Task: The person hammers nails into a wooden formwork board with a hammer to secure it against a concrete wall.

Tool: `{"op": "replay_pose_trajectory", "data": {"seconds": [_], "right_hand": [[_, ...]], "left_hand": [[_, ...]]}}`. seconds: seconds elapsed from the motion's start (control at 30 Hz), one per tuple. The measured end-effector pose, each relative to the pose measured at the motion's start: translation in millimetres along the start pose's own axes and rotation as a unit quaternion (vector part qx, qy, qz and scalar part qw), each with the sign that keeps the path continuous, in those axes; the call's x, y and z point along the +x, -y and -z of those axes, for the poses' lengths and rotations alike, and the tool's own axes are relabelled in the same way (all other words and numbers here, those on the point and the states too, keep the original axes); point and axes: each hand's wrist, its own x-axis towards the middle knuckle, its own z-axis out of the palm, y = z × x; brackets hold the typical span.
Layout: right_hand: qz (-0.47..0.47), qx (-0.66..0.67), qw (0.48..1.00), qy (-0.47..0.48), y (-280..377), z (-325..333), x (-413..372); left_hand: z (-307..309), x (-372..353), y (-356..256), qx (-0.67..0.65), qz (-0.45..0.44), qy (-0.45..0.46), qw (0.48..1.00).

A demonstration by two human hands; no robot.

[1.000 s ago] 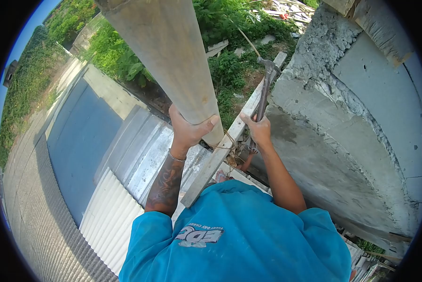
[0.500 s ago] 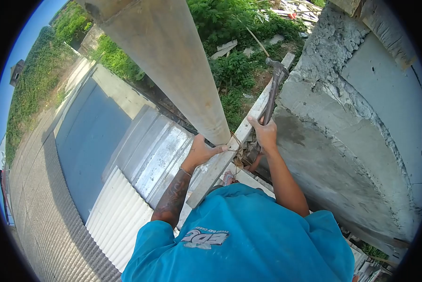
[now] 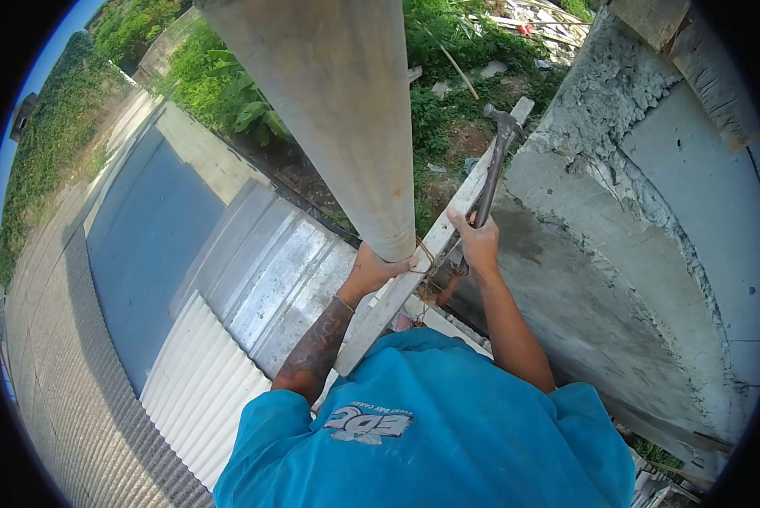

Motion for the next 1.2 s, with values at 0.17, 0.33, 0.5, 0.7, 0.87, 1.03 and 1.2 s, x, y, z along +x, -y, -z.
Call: {"op": "replay_pose_trajectory", "data": {"seconds": [0.17, 0.33, 0.5, 0.7, 0.87, 1.03, 1.2], "right_hand": [[-0.015, -0.004, 1.000, 0.003, -4.0, -2.0, -1.1], [-0.025, -0.026, 0.999, 0.005, 6.7, -2.0, -2.7], [-0.041, -0.038, 0.998, 0.008, 1.2, 0.2, -0.7], [0.043, -0.150, 0.986, 0.049, -10.7, 30.1, 6.5], [0.161, -0.284, 0.945, -0.017, 58.4, 73.7, 28.2], [0.189, -0.566, 0.802, 0.010, 219.5, 58.6, 57.3], [0.248, -0.733, 0.617, 0.140, 294.5, -5.1, 81.6]], "left_hand": [[6.4, -11.0, 2.2, 0.080, 0.004, -0.027, 0.996], [12.1, -53.8, -18.7, 0.175, 0.055, 0.097, 0.978], [4.0, -71.8, -33.8, 0.209, 0.194, 0.151, 0.946], [6.9, -77.8, -24.9, 0.252, 0.082, 0.140, 0.954], [14.8, -70.7, -24.7, 0.186, 0.103, 0.178, 0.961], [22.1, -65.8, -15.9, 0.169, 0.084, 0.199, 0.962], [22.6, -65.2, -16.9, 0.170, 0.091, 0.207, 0.959]]}}
